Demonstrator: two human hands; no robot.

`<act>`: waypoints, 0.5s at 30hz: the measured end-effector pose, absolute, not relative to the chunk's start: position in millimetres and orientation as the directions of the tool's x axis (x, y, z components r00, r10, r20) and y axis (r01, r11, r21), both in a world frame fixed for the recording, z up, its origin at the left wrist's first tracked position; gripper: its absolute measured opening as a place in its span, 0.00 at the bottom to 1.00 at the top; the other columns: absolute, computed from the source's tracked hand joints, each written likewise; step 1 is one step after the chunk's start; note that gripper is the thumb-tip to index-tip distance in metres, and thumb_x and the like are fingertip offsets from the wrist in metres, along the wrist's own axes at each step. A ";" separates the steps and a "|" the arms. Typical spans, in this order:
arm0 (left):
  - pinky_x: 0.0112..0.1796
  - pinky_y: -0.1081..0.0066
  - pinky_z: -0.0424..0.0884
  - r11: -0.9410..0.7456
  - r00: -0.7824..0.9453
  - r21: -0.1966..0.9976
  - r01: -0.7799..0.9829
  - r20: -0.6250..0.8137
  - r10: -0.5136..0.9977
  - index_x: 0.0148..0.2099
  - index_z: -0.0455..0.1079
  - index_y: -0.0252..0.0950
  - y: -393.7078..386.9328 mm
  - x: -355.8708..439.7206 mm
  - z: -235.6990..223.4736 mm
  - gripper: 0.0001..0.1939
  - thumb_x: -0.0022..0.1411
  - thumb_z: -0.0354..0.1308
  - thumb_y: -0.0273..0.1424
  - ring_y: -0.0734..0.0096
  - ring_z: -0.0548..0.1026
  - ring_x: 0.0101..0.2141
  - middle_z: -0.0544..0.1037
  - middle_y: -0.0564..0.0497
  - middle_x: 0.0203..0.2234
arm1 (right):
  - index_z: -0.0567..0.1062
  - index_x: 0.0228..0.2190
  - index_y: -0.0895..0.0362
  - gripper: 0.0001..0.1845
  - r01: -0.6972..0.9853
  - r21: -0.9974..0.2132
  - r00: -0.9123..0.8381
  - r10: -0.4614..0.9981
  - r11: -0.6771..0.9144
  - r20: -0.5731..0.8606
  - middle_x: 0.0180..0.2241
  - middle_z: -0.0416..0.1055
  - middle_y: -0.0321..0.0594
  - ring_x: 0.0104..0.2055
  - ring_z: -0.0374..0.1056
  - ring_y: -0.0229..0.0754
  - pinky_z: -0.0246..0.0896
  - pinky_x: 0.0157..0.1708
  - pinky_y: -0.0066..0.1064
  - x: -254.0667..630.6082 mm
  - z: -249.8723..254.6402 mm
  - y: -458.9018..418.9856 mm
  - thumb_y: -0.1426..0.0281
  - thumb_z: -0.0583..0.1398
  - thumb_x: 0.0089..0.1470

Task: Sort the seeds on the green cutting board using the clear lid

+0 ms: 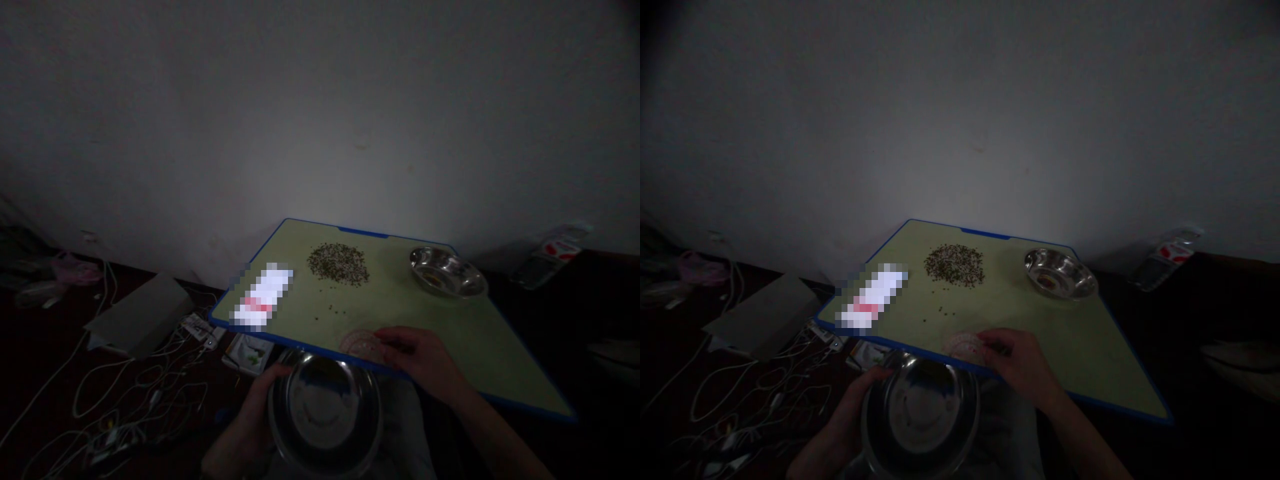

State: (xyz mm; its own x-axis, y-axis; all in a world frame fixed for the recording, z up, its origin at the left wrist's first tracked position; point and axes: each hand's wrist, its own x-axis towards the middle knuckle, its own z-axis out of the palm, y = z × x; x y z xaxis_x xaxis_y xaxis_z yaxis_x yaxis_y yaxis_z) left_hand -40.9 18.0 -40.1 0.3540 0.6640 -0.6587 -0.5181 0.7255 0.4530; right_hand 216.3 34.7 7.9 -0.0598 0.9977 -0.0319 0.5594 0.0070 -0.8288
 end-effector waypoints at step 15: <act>0.26 0.70 0.65 0.669 0.186 0.554 -0.495 -0.685 0.705 0.20 0.70 0.31 22.9 -45.9 -27.2 0.10 0.48 0.54 0.29 0.69 0.72 0.18 0.76 0.49 0.13 | 0.76 0.32 0.59 0.13 0.602 -0.796 0.067 0.989 0.063 0.128 0.28 0.75 0.42 0.23 0.69 0.41 0.65 0.24 0.31 225.8 6.2 89.8 0.69 0.58 0.42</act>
